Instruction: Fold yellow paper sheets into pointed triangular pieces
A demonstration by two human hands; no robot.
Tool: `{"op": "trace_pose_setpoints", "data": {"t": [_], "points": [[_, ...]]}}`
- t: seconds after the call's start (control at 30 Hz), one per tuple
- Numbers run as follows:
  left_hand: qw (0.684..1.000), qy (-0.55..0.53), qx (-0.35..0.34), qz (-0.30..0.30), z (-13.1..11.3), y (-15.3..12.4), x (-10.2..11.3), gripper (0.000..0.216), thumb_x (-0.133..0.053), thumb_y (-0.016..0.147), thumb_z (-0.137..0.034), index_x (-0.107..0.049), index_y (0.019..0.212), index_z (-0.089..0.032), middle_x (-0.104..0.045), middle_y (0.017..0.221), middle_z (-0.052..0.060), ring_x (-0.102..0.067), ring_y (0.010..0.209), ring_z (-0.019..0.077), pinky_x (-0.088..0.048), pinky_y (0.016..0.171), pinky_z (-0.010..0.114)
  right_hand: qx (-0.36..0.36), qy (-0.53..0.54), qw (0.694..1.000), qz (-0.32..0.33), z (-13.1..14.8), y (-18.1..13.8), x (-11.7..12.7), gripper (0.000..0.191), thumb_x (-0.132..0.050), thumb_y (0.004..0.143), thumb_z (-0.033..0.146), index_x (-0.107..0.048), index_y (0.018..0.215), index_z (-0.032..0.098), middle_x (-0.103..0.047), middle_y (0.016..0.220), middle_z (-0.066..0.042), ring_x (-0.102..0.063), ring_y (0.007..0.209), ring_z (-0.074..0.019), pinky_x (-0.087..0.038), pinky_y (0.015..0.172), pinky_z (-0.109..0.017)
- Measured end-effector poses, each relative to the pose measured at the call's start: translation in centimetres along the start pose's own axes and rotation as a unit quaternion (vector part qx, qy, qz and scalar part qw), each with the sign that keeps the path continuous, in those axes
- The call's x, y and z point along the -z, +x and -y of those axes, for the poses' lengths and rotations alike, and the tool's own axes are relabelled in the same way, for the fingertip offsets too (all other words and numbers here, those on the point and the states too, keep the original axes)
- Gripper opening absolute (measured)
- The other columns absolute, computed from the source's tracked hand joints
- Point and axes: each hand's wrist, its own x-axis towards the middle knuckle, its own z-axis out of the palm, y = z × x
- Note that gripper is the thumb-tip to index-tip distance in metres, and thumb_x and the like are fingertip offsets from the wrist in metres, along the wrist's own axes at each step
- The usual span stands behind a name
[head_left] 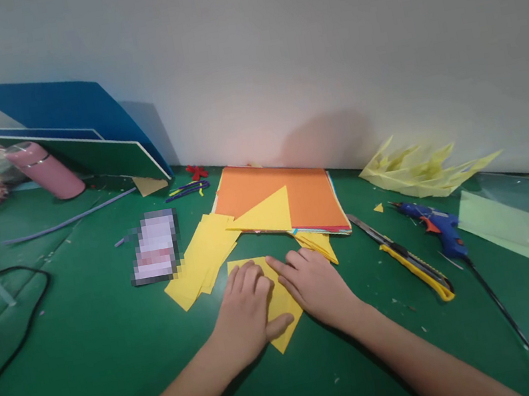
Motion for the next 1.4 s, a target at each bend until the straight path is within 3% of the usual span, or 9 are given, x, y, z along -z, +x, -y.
{"op": "trace_pose_setpoints", "data": {"t": [0.13,0.27,0.4,0.63,0.8,0.97,1.13,1.3,1.4], "points": [[0.997,-0.058,0.034,-0.042,0.1,0.1,0.0,0.039,-0.071,0.069,-0.045,-0.049,0.089,-0.019,-0.051,0.101,0.008,-0.05,0.099,0.0295,-0.04,0.091,0.051,0.031,0.066,0.995,-0.064,0.0,-0.5,-0.1,0.03,-0.04,0.093,0.018,-0.059,0.116,0.01,-0.06,0.084,-0.01,-0.049,0.076,-0.0225,-0.043,0.068,-0.036],[0.984,-0.123,0.099,-0.087,0.9,0.4,0.3,0.035,-0.058,0.08,-0.05,-0.047,0.094,-0.02,-0.052,0.099,0.006,-0.052,0.094,0.0248,-0.044,0.081,0.042,0.115,0.16,0.976,-0.092,-0.1,-0.9,-0.3,0.026,-0.037,0.093,0.012,-0.062,0.095,0.014,-0.062,0.088,-0.01,-0.053,0.081,-0.0206,-0.047,0.073,-0.033],[0.981,-0.056,0.148,-0.115,2.2,0.6,0.8,0.038,-0.045,0.088,-0.051,-0.047,0.107,-0.018,-0.055,0.105,0.01,-0.052,0.099,0.0276,-0.042,0.083,0.044,0.12,0.17,0.974,-0.086,-0.1,-0.9,-0.5,0.023,-0.038,0.092,0.01,-0.061,0.094,0.014,-0.064,0.091,-0.01,-0.055,0.084,-0.0212,-0.05,0.075,-0.034],[0.981,0.037,0.172,-0.079,3.0,0.5,0.3,0.035,-0.042,0.091,-0.035,-0.045,0.121,-0.018,-0.056,0.112,0.013,-0.052,0.095,0.0291,-0.042,0.076,0.042,0.109,0.163,0.977,-0.082,0.0,-1.0,-0.5,0.019,-0.045,0.09,0.009,-0.061,0.098,0.014,-0.066,0.1,-0.011,-0.058,0.089,-0.0228,-0.052,0.078,-0.036],[0.979,-0.043,0.157,-0.126,3.1,0.6,0.0,0.033,-0.048,0.087,-0.031,-0.043,0.118,-0.019,-0.053,0.1,0.008,-0.053,0.093,0.0267,-0.044,0.08,0.044,0.106,0.162,0.978,-0.078,-0.1,-1.1,-0.5,0.021,-0.045,0.09,0.01,-0.061,0.102,0.015,-0.066,0.104,-0.011,-0.058,0.091,-0.0226,-0.052,0.079,-0.037],[0.965,-0.13,0.183,-0.134,3.1,0.7,0.4,0.039,-0.048,0.086,-0.029,-0.039,0.122,-0.019,-0.04,0.115,0.011,-0.055,0.089,0.0209,-0.048,0.079,0.039,0.109,0.164,0.977,-0.076,-0.1,-1.0,-0.5,0.021,-0.045,0.09,0.009,-0.062,0.102,0.015,-0.067,0.104,-0.011,-0.058,0.091,-0.0224,-0.052,0.079,-0.037],[0.973,0.02,0.208,-0.096,2.7,0.9,0.9,0.045,-0.054,0.083,-0.045,-0.05,0.118,-0.017,-0.046,0.115,0.013,-0.047,0.103,0.0331,-0.041,0.084,0.049,0.106,0.164,0.979,-0.067,-0.1,-1.0,-0.4,0.023,-0.044,0.09,0.009,-0.062,0.103,0.016,-0.067,0.105,-0.011,-0.058,0.092,-0.0221,-0.052,0.08,-0.037],[0.977,0.041,0.202,-0.058,2.3,0.8,0.8,0.031,-0.051,0.086,-0.046,-0.058,0.096,-0.018,-0.052,0.106,0.011,-0.048,0.099,0.0303,-0.041,0.081,0.045,0.102,0.166,0.979,-0.058,-0.2,-1.0,-0.2,0.022,-0.046,0.089,0.009,-0.063,0.102,0.016,-0.067,0.105,-0.011,-0.059,0.091,-0.022,-0.052,0.08,-0.037],[0.975,0.05,0.203,-0.076,2.3,0.7,0.8,0.036,-0.052,0.085,-0.047,-0.055,0.104,-0.016,-0.052,0.11,0.012,-0.047,0.102,0.0312,-0.039,0.084,0.046,0.102,0.167,0.979,-0.056,-0.2,-1.0,-0.2,0.022,-0.047,0.088,0.009,-0.062,0.102,0.016,-0.067,0.105,-0.011,-0.059,0.091,-0.0221,-0.053,0.08,-0.038]]}}
